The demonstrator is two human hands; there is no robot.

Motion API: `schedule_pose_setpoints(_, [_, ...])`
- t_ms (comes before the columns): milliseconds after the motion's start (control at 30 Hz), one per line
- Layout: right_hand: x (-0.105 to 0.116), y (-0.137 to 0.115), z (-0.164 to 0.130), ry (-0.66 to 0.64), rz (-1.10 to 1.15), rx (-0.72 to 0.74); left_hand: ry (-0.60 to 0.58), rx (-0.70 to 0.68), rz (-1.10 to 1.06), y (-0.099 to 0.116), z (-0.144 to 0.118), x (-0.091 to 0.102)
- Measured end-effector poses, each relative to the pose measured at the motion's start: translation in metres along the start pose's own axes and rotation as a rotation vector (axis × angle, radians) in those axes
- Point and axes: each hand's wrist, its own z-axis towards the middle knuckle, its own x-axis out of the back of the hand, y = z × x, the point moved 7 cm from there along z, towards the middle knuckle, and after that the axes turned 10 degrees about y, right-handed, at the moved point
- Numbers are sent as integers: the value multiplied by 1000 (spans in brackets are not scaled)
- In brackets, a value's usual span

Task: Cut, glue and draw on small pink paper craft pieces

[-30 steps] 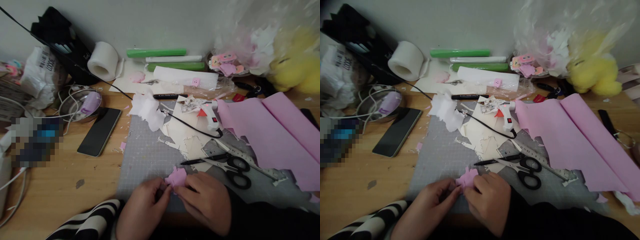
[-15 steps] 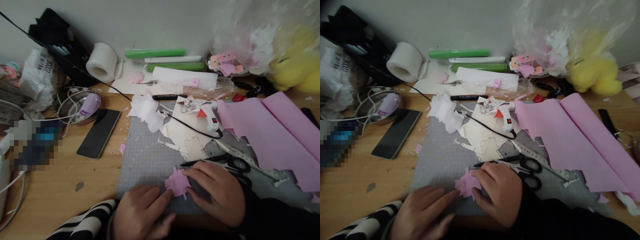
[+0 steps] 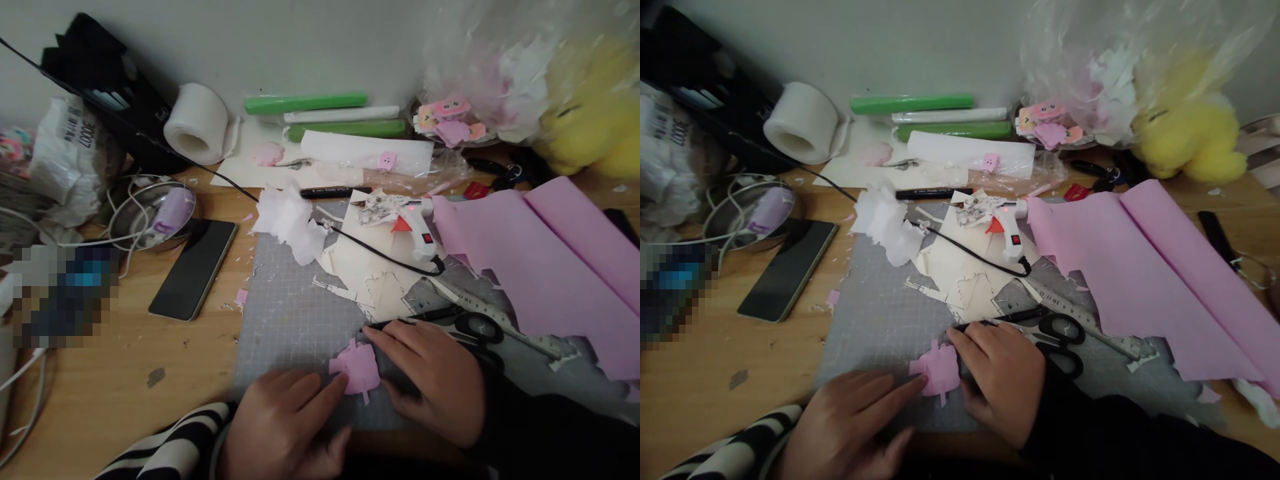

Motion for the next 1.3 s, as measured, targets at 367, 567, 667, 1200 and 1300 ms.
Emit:
schedule_pose_setpoints(367, [-2, 3, -2, -44, 90, -70, 171, -64, -46, 1, -6, 13])
schedule_pose_setpoints(567, [-6, 0, 2, 11, 47, -49, 230, -42, -58, -2, -15, 11])
schedule_pose_setpoints(667, [-4, 2, 1, 54, 93, -93, 288, -8, -18, -5, -19, 14])
schedule_pose_setpoints(1200, [15, 19, 41, -319, 292, -158, 294, 148, -75, -11, -23, 25])
schedule_pose_setpoints(1300, [25, 27, 52, -174, 245, -181, 230, 167, -105, -13, -23, 24])
